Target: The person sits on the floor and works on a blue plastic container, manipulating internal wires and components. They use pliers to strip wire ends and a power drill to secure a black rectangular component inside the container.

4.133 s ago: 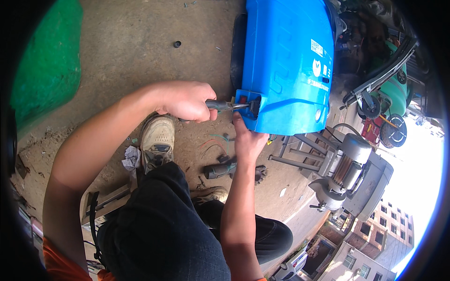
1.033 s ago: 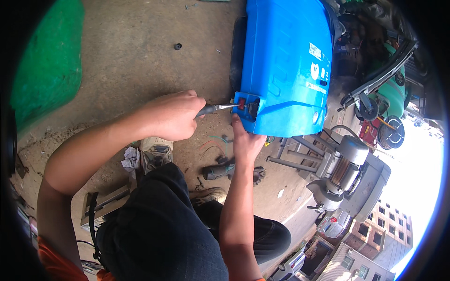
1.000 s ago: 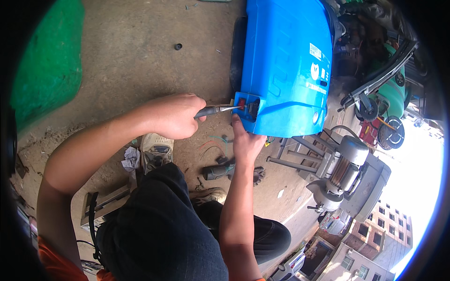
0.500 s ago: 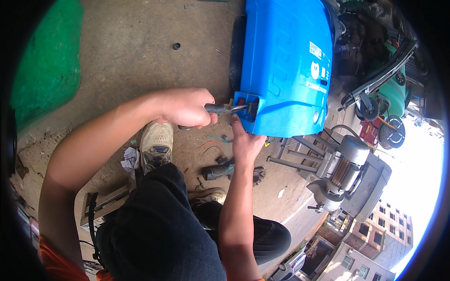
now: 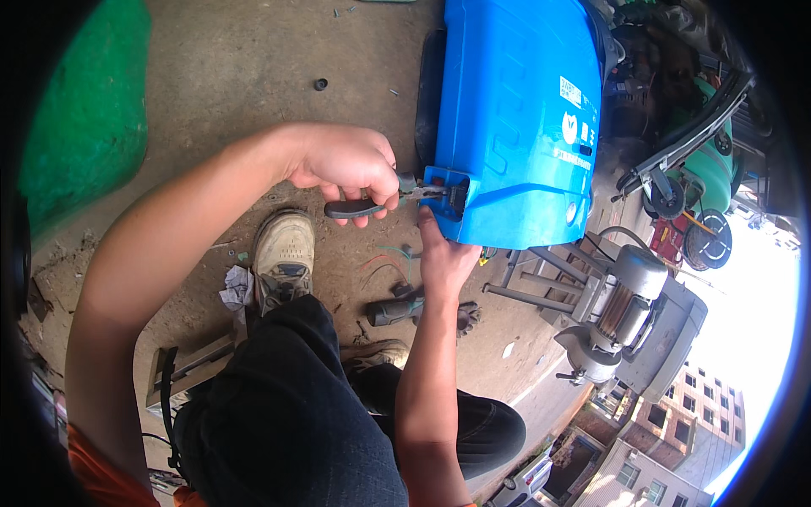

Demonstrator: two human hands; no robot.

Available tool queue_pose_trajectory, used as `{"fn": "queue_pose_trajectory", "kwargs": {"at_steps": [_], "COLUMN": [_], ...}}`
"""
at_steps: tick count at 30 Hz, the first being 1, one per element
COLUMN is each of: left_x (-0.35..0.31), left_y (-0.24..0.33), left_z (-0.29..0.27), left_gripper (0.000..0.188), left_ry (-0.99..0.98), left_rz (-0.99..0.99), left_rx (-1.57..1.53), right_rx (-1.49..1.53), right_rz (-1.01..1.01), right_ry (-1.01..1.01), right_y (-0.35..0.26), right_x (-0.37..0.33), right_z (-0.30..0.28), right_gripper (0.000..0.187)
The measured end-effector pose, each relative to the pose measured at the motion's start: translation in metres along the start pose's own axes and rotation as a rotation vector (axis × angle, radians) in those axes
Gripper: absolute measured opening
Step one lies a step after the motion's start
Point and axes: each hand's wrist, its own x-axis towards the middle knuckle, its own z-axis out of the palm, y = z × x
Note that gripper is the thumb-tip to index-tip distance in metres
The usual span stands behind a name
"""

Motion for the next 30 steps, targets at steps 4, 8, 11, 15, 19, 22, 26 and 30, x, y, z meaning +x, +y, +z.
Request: {"fn": "queue_pose_trajectory", "kwargs": {"at_steps": [4,8,11,15,19,22,26,30], "left_x": [0.000,0.003,-0.005,-0.002,-0.007,-0.016,-0.012,-0.006], "left_y": [0.001,-0.002,-0.026,-0.054,-0.061,-0.035,-0.037,-0.034], "left_z": [0.003,0.022,0.059,0.061,0.054,0.042,0.039,0.034], "left_gripper": [0.033,0.042,0.025,0.020,0.023,0.031,0.035,0.032], "left_ry": [0.053,0.215,0.521,0.844,0.827,0.376,0.259,0.157], "left_rz": [0.000,0.119,0.253,0.476,0.412,0.141,0.131,0.110], "left_rx": [0.017,0.660,1.181,1.447,1.137,0.603,0.311,0.010], "right_rx": [0.024,-0.011,-0.006,-0.044,-0.024,-0.034,-0.030,0.004], "right_rz": [0.003,0.001,-0.001,0.067,-0.004,-0.032,-0.012,-0.047], "right_ry": [-0.010,0.011,0.006,-0.016,0.002,0.036,0.006,0.028], "right_y": [0.001,0.004,0.004,-0.009,-0.005,-0.001,-0.007,0.002], "right_x": [0.000,0.000,-0.001,-0.001,-0.001,-0.001,-0.002,0.000], "right_z": [0.001,-0.002,0.001,0.000,-0.001,0.000,0.001,0.002], "right_gripper": [0.032,0.032,0.032,0.030,0.028,0.028,0.031,0.033]}}
